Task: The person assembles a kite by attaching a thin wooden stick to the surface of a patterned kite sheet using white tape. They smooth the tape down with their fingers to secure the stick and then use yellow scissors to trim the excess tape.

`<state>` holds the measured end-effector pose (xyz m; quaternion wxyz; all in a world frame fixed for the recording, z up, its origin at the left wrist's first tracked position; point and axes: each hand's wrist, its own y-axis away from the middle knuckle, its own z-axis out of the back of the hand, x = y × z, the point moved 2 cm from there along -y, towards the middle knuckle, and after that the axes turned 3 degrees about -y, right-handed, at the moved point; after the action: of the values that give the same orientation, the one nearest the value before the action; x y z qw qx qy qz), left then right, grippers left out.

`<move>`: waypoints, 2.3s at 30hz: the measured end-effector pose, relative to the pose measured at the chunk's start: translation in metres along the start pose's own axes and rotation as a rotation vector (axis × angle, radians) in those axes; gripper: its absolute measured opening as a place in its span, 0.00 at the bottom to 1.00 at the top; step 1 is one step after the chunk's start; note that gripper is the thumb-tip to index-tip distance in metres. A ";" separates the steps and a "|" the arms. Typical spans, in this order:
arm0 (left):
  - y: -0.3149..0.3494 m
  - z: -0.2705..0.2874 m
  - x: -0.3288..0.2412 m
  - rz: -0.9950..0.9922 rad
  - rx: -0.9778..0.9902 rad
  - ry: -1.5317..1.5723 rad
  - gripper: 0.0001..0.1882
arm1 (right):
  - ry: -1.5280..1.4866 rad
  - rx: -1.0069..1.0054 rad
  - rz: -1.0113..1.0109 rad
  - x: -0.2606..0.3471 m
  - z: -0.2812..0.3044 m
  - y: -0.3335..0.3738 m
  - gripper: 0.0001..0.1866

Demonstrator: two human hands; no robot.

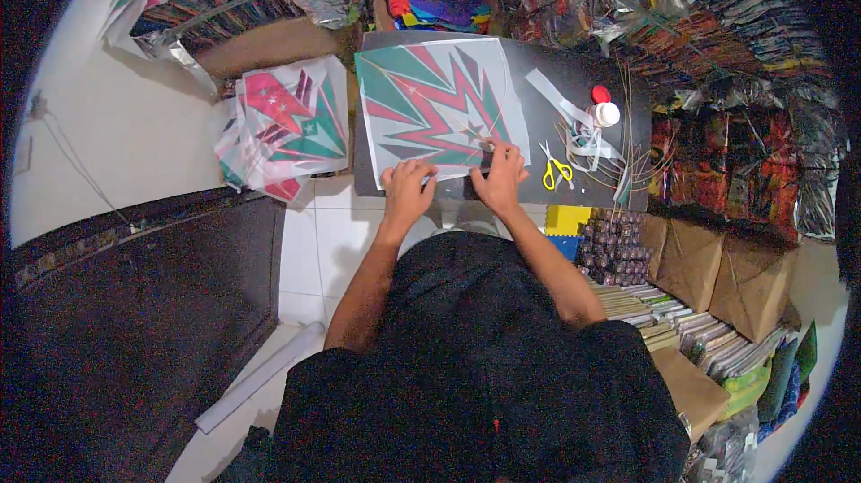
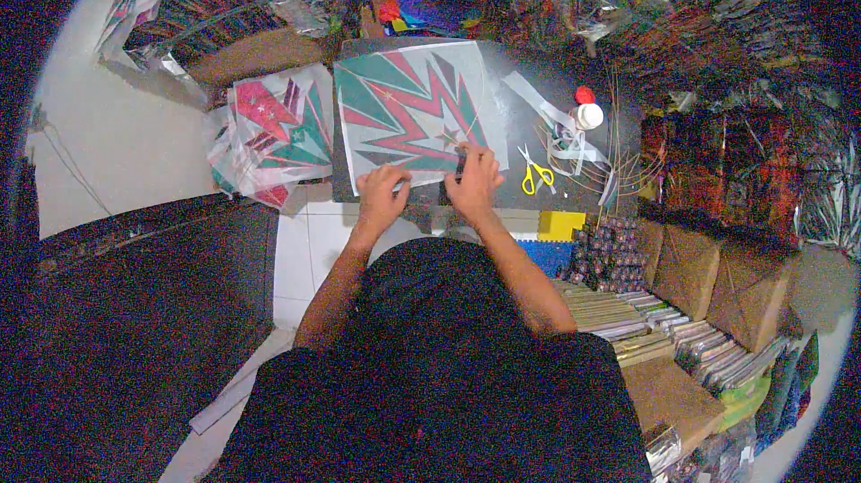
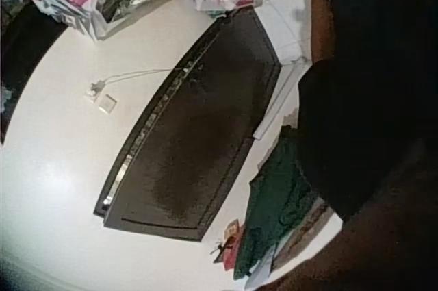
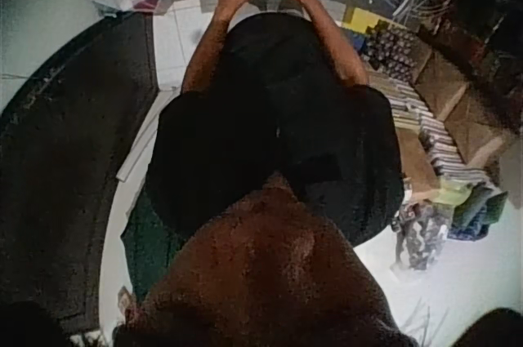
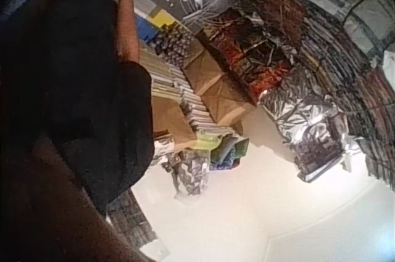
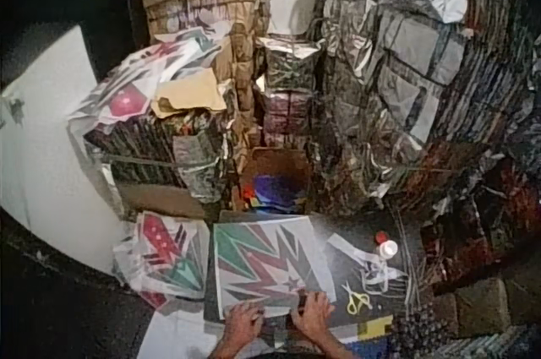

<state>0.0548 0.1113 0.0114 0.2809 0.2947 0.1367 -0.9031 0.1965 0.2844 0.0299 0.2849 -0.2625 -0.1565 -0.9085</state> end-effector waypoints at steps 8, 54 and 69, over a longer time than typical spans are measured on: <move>0.017 0.004 -0.017 -0.211 0.116 -0.131 0.20 | 0.031 0.020 -0.012 -0.015 0.001 0.004 0.44; 0.040 0.014 -0.017 -0.137 0.113 -0.206 0.26 | 0.094 -0.070 -0.087 -0.019 0.012 0.011 0.46; 0.044 0.015 -0.019 -0.049 0.099 -0.269 0.29 | 0.086 -0.054 -0.116 -0.016 0.011 0.008 0.48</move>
<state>0.0865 0.0772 0.0312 0.2596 0.1813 0.0602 -0.9466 0.2169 0.2901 0.0312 0.2309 -0.2212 -0.1345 -0.9379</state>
